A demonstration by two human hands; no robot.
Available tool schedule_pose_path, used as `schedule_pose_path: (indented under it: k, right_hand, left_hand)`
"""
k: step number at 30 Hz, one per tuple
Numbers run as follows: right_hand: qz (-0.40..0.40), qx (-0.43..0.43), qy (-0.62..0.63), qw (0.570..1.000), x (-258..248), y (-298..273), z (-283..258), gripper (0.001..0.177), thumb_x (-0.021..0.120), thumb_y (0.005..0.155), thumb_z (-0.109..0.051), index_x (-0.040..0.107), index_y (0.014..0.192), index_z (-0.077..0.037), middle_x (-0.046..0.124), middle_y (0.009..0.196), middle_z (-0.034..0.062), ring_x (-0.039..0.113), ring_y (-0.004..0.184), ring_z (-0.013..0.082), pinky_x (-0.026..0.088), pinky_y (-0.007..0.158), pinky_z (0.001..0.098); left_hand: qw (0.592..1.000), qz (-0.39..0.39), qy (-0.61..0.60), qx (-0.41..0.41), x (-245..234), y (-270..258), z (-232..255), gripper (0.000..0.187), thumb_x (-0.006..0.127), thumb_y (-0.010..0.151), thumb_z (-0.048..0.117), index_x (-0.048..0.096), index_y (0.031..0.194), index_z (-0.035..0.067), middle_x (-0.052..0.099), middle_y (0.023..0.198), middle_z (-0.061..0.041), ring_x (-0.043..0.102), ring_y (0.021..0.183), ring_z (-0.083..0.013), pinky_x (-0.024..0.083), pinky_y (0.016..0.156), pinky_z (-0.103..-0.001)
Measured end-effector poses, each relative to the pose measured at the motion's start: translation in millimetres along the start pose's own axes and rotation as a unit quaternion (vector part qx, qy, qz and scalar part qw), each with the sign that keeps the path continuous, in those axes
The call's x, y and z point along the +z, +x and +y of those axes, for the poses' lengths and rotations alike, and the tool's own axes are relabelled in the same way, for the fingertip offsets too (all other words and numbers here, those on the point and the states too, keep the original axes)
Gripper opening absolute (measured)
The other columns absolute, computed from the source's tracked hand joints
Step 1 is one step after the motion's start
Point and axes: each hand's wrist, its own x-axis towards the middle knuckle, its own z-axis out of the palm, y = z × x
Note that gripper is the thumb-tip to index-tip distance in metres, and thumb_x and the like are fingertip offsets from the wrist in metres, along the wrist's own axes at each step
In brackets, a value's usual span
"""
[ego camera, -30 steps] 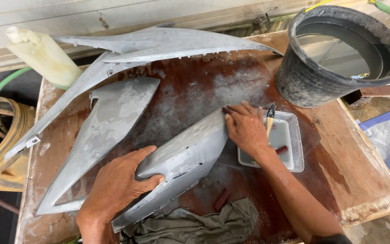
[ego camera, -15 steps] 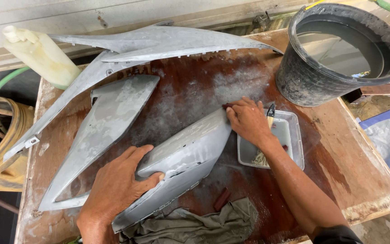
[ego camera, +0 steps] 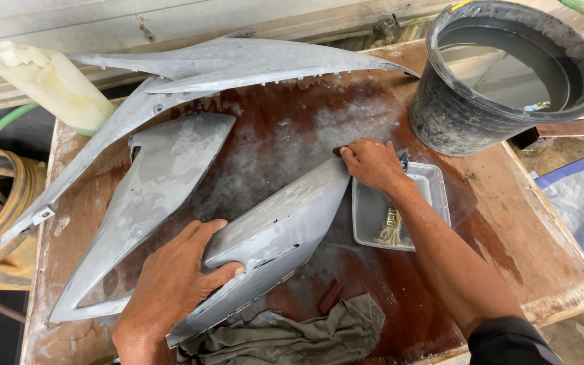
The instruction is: The person sands the surface of a grey plastic motorcycle fairing part using a small sanding block. They hold the part steady with one hand while rubbing the sanding block over the surface with the other hand, working on different sections of the part.
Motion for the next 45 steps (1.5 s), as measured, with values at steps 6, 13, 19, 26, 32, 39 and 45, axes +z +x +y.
schedule_pose_path:
  k: [6,13,19,26,32,39,45]
  right_hand:
    - [0.021,-0.015,-0.004,1.000,-11.8,-13.2,-4.9,0.038,0.053,0.099,-0.026,0.079,0.087,0.000,0.075,0.101,0.0118,0.066,0.087,0.0364,0.032,0.112,0.0697]
    - [0.065,-0.124,-0.053,0.989,1.2,-48.5,-13.0,0.033,0.051,0.100,-0.020,0.077,0.084,-0.006,0.077,0.097,0.0079,0.066,0.096,0.0218,0.033,0.112,0.0754]
    - [0.110,-0.220,0.040,0.968,13.0,-102.5,-51.3,0.028,0.053,0.100,-0.021,0.075,0.115,-0.013,0.070,0.133,0.0092,0.048,0.141,0.0336,0.023,0.120,0.0660]
    - [0.187,-0.182,0.067,0.963,13.9,-115.5,-65.5,0.023,0.060,0.095,-0.012,0.078,0.106,-0.003,0.072,0.124,0.0071,0.053,0.135,0.0331,0.036,0.113,0.0531]
    - [0.164,-0.268,0.110,0.943,40.1,-122.2,-95.1,0.026,0.055,0.098,-0.017,0.077,0.108,-0.008,0.070,0.130,0.0154,0.053,0.136,0.0368,0.033,0.117,0.0618]
    - [0.170,-0.264,0.070,0.947,37.2,-117.0,-89.4,0.031,0.050,0.102,-0.027,0.077,0.109,-0.014,0.072,0.129,0.0103,0.052,0.137,0.0368,0.028,0.118,0.0666]
    - [0.190,-0.269,0.111,0.937,30.6,-130.7,-112.9,0.019,0.060,0.092,-0.010,0.078,0.092,-0.004,0.075,0.121,0.0142,0.057,0.132,0.0364,0.038,0.115,0.0612]
  left_hand:
    - [1.000,-0.011,-0.012,-0.008,0.2,0.7,-3.1,0.083,0.064,0.074,0.072,0.054,0.144,0.030,0.067,0.122,0.011,0.071,0.095,-0.0182,0.053,0.088,-0.038]
    - [1.000,-0.009,0.011,-0.011,1.4,1.8,-5.8,0.074,0.063,0.083,0.064,0.051,0.147,0.030,0.065,0.118,0.009,0.070,0.091,-0.0186,0.053,0.087,-0.038]
    - [1.000,0.001,0.009,-0.002,1.6,-0.6,-3.0,0.073,0.065,0.083,0.063,0.052,0.147,0.029,0.065,0.116,0.008,0.070,0.084,-0.0191,0.054,0.082,-0.038]
    - [1.000,0.014,-0.003,0.022,2.2,-2.8,-4.1,0.071,0.068,0.084,0.056,0.052,0.146,0.024,0.065,0.117,0.004,0.071,0.088,-0.0224,0.054,0.084,-0.041]
    - [0.999,0.028,-0.007,0.042,4.8,-3.0,-7.2,0.069,0.070,0.083,0.052,0.054,0.144,0.023,0.064,0.120,0.002,0.069,0.096,-0.0248,0.053,0.087,-0.042]
    - [0.998,0.037,-0.020,0.054,4.3,-5.1,-6.7,0.070,0.072,0.082,0.050,0.055,0.143,0.020,0.065,0.121,0.001,0.069,0.099,-0.0260,0.052,0.088,-0.043]
    - [0.993,0.059,-0.041,0.092,7.9,-2.3,-11.9,0.075,0.076,0.078,0.047,0.054,0.141,0.013,0.065,0.125,-0.004,0.067,0.103,-0.0302,0.051,0.090,-0.046]
